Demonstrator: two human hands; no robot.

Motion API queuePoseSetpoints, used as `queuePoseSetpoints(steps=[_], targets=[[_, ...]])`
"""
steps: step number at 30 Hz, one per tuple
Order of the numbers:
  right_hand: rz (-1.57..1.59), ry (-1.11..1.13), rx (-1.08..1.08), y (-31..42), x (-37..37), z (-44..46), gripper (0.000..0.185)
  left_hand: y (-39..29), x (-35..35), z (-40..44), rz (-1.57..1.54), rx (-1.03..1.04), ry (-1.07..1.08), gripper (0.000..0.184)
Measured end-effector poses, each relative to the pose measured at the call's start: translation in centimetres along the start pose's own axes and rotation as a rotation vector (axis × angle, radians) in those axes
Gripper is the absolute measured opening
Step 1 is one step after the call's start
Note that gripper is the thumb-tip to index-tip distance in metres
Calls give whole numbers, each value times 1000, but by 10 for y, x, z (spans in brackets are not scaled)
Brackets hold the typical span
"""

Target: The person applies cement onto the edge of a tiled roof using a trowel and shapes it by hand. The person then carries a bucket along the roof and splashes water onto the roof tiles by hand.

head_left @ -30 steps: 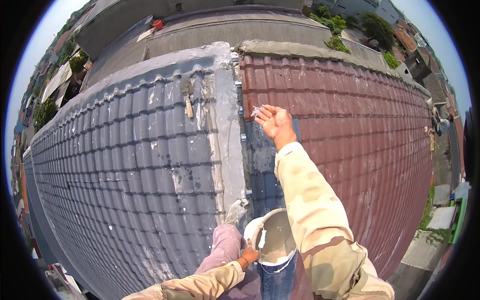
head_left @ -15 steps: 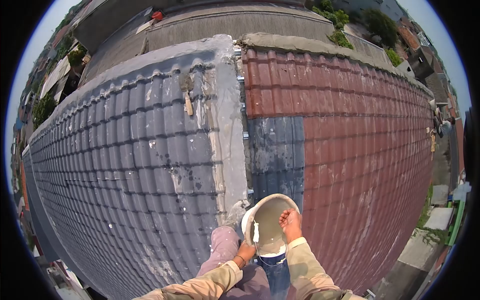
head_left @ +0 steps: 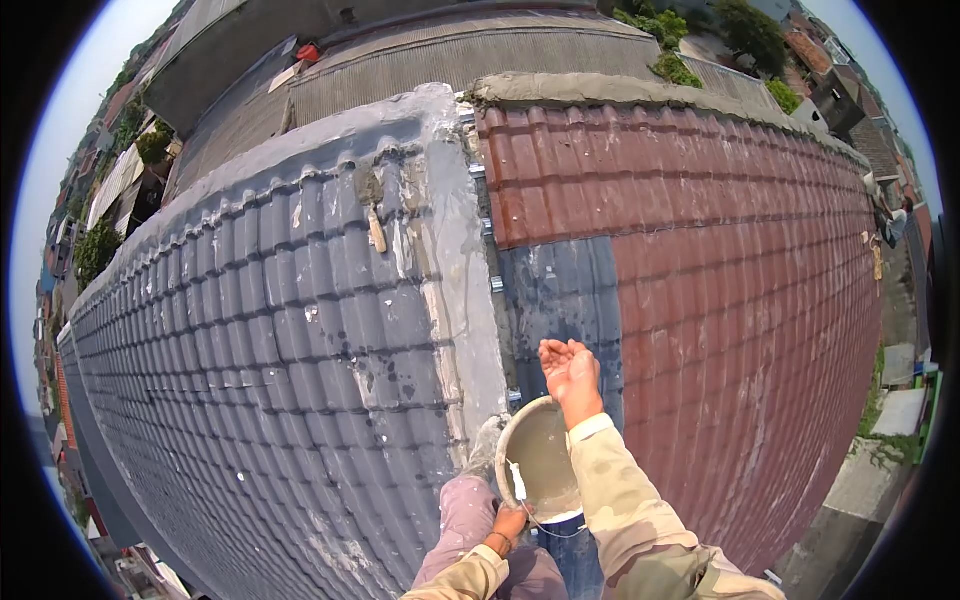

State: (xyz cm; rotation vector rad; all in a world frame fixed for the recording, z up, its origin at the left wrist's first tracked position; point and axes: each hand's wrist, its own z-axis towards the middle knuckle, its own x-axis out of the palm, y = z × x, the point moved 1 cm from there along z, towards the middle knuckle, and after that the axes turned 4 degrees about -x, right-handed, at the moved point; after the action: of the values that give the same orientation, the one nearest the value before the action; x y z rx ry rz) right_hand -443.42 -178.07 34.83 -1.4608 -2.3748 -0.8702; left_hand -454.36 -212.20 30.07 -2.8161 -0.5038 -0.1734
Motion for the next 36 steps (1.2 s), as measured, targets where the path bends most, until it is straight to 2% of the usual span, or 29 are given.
queuePoseSetpoints(steps=[2, 3, 5, 7, 9, 11, 13, 15, 16, 19, 21, 24, 26, 28, 29, 31, 32, 33, 36], targets=[[-60, 206, -103, 24, 148, 27, 39, -8, 7, -4, -48, 5, -12, 22], [-42, 351, -69, 39, 216, 38, 40, -9, 8, -5, -95, 3, -30, 23], [-136, 516, -142, 67, 323, 39, 47, -2, 1, 6, -79, 3, -19, 26], [-157, 553, -259, 95, 383, 37, 49, -5, -8, 9, -59, 4, -11, 28], [-149, 553, -319, 109, 393, 15, 49, -16, -7, 4, -12, 32, -26, 30], [-28, 645, -270, 117, 359, -3, 51, -13, -8, 10, -41, 55, -30, 29], [-144, 535, -336, 104, 279, -17, 47, -15, -6, 13, -74, 80, -32, 29], [-262, 317, -339, 72, 166, -14, 29, -21, -6, 8, -67, 48, -62, 27], [-334, 121, -292, 50, 105, -17, 24, -25, -5, 6, -70, 47, -59, 27], [-610, -447, 94, -21, -82, -15, 25, -26, -6, 4, -3, 39, -57, 24], [-582, -611, 173, -66, -173, -23, 23, -8, -13, 12, 38, 48, -68, 22], [-543, -656, 176, -106, -248, -15, 21, -5, -9, 12, 153, 114, -114, 17], [-512, -640, 153, -109, -259, -16, 20, -1, -6, 10, 40, 40, -33, 16], [-185, -763, -31, -107, -252, -18, 22, 7, -5, 16, 72, 30, -26, 18], [-175, -762, -30, -98, -229, -25, 22, 9, -7, 19, 105, 12, -18, 20], [-16, -570, 52, -55, -137, -30, 23, 8, -1, 15, 13, 21, -14, 18], [10, -480, 13, -41, -87, -18, 24, 9, 3, 12, -88, 24, -11, 19], [39, -389, -23, -27, -37, -6, 27, 7, 4, 12, -6, 14, 2, 24], [97, 43, -129, 15, 164, 35, 36, 13, 7, 14, -23, 35, 18, 31]])
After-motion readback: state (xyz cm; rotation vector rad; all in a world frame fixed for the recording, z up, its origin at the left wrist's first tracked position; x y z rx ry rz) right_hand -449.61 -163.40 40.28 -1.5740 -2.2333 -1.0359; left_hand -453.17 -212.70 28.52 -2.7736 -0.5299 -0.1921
